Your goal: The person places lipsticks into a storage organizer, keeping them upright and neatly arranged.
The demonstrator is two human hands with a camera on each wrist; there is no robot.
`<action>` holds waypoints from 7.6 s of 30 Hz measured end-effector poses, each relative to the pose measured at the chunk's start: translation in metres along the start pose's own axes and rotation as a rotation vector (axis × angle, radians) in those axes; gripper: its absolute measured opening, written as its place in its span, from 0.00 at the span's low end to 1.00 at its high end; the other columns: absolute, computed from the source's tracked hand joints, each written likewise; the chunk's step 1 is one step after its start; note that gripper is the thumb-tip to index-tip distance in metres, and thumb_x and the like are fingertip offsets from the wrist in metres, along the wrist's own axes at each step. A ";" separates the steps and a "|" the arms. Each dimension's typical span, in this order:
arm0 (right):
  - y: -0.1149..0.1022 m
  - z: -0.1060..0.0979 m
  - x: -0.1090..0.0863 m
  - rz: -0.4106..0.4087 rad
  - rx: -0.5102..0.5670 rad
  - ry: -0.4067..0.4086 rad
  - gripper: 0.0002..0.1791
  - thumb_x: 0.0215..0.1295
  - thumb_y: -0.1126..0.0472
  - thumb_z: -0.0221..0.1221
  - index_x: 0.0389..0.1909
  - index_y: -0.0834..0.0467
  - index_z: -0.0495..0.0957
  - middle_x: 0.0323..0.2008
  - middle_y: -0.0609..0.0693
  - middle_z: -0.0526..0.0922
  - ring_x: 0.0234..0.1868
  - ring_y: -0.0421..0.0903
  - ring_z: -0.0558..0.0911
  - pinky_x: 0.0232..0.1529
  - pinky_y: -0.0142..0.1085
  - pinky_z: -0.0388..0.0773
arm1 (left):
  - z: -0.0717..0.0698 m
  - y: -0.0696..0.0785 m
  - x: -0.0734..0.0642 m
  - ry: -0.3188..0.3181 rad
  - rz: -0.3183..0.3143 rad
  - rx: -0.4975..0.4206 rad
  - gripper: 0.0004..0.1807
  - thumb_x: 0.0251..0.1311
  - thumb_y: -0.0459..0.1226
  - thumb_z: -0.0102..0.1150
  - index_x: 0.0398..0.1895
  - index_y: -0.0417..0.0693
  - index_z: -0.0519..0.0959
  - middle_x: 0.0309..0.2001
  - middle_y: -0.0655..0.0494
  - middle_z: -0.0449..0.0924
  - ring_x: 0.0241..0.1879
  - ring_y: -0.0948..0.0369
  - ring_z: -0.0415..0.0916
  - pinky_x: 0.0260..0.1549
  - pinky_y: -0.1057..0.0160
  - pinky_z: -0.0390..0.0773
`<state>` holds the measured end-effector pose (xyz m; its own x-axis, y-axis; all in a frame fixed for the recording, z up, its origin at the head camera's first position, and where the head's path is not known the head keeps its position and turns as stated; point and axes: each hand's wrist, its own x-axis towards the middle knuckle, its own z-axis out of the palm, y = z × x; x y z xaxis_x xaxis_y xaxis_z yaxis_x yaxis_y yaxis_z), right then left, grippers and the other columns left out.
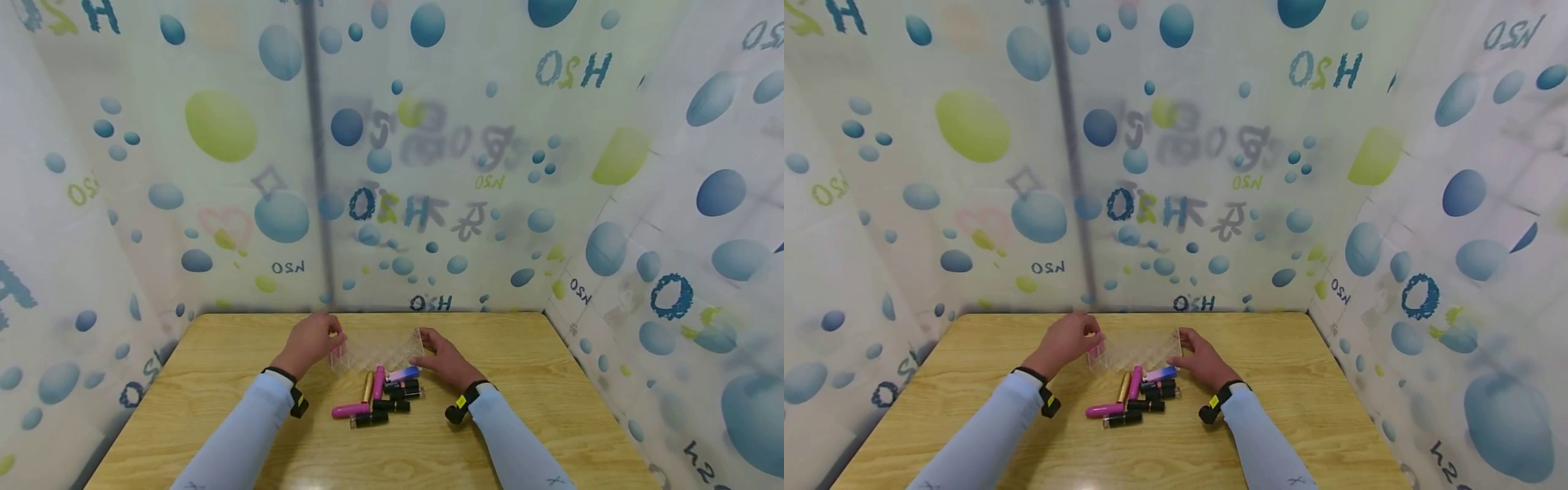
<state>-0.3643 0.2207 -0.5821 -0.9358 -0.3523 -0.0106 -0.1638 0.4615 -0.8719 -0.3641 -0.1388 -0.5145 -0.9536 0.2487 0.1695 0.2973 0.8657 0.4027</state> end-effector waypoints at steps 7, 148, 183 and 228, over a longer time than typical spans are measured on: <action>0.002 0.001 0.000 -0.013 0.002 0.004 0.43 0.75 0.47 0.73 0.83 0.52 0.65 0.76 0.58 0.75 0.79 0.64 0.72 0.77 0.64 0.66 | -0.010 0.000 -0.009 0.033 0.026 -0.010 0.12 0.71 0.47 0.75 0.45 0.48 0.88 0.45 0.52 0.86 0.45 0.52 0.84 0.47 0.46 0.85; 0.010 0.000 0.003 -0.030 0.051 -0.001 0.43 0.74 0.46 0.73 0.83 0.51 0.65 0.76 0.55 0.76 0.79 0.59 0.73 0.78 0.61 0.66 | 0.061 0.069 -0.046 -0.060 0.175 0.200 0.14 0.69 0.46 0.74 0.28 0.55 0.80 0.18 0.66 0.70 0.21 0.64 0.68 0.32 0.50 0.74; 0.004 0.001 -0.003 -0.028 0.024 0.013 0.43 0.75 0.46 0.72 0.84 0.52 0.64 0.77 0.56 0.75 0.80 0.61 0.71 0.79 0.62 0.64 | -0.013 0.049 -0.036 0.065 0.044 -0.056 0.13 0.68 0.39 0.71 0.50 0.48 0.79 0.35 0.58 0.77 0.27 0.60 0.72 0.27 0.57 0.73; 0.003 0.001 -0.001 -0.030 0.048 0.017 0.42 0.75 0.49 0.72 0.83 0.53 0.65 0.76 0.57 0.75 0.79 0.62 0.71 0.78 0.63 0.65 | 0.007 0.021 -0.035 0.098 0.034 0.120 0.11 0.67 0.45 0.80 0.35 0.53 0.85 0.32 0.61 0.77 0.30 0.63 0.74 0.30 0.57 0.79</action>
<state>-0.3637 0.2222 -0.5852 -0.9361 -0.3510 0.0236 -0.1769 0.4116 -0.8940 -0.3250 -0.1259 -0.5178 -0.9324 0.2397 0.2707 0.3156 0.9047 0.2861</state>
